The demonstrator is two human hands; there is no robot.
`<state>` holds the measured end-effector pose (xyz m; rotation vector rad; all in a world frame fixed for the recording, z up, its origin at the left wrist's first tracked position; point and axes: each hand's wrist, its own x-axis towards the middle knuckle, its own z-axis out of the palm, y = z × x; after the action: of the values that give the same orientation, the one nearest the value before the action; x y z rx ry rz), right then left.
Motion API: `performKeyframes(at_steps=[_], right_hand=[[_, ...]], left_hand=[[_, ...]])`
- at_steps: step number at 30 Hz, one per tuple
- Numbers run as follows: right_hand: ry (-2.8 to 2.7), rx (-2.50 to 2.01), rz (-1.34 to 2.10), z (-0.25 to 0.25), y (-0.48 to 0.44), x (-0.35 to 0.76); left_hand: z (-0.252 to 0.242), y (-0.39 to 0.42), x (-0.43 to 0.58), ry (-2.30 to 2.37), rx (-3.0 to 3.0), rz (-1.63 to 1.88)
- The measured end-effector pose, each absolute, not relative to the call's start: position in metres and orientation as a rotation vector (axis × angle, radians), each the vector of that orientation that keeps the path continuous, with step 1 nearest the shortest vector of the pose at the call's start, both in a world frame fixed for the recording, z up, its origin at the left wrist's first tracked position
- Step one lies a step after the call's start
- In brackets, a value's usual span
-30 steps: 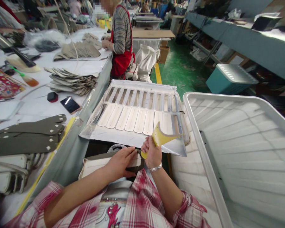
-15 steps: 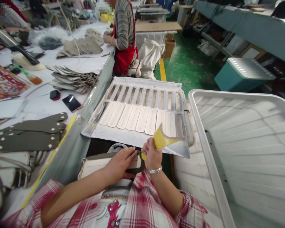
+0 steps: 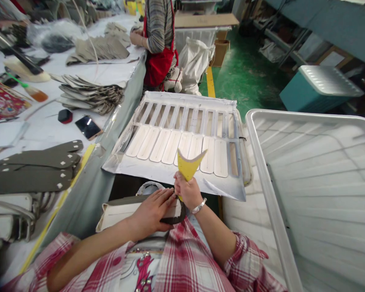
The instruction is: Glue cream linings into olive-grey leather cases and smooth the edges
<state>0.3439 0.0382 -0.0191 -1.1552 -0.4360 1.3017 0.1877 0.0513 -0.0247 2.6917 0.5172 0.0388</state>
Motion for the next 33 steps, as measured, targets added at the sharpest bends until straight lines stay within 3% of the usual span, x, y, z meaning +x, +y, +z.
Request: performKeyframes(at_steps=[4,8,17,28,33], right_hand=[[-0.69,-1.331,1.447,-0.018,0.04,0.346],[-0.752,-1.392,1.323,-0.021,0.039,0.345],[-0.22,-0.982,1.181,-0.015,0.03,0.354],[-0.587,-1.445,0.753,-0.025,0.013,0.325],[-0.36,-1.208,0.914,-0.015,0.008,0.33]], left_hand=[[-0.025,0.049,0.189,0.493,2.695,0.063],[-0.021,0.049,0.189,0.547,2.718,0.045],[-0.018,0.045,0.183,0.598,2.842,0.087],[-0.017,0.043,0.184,0.606,2.87,0.019],[-0.014,0.042,0.185,0.604,2.859,-0.016]])
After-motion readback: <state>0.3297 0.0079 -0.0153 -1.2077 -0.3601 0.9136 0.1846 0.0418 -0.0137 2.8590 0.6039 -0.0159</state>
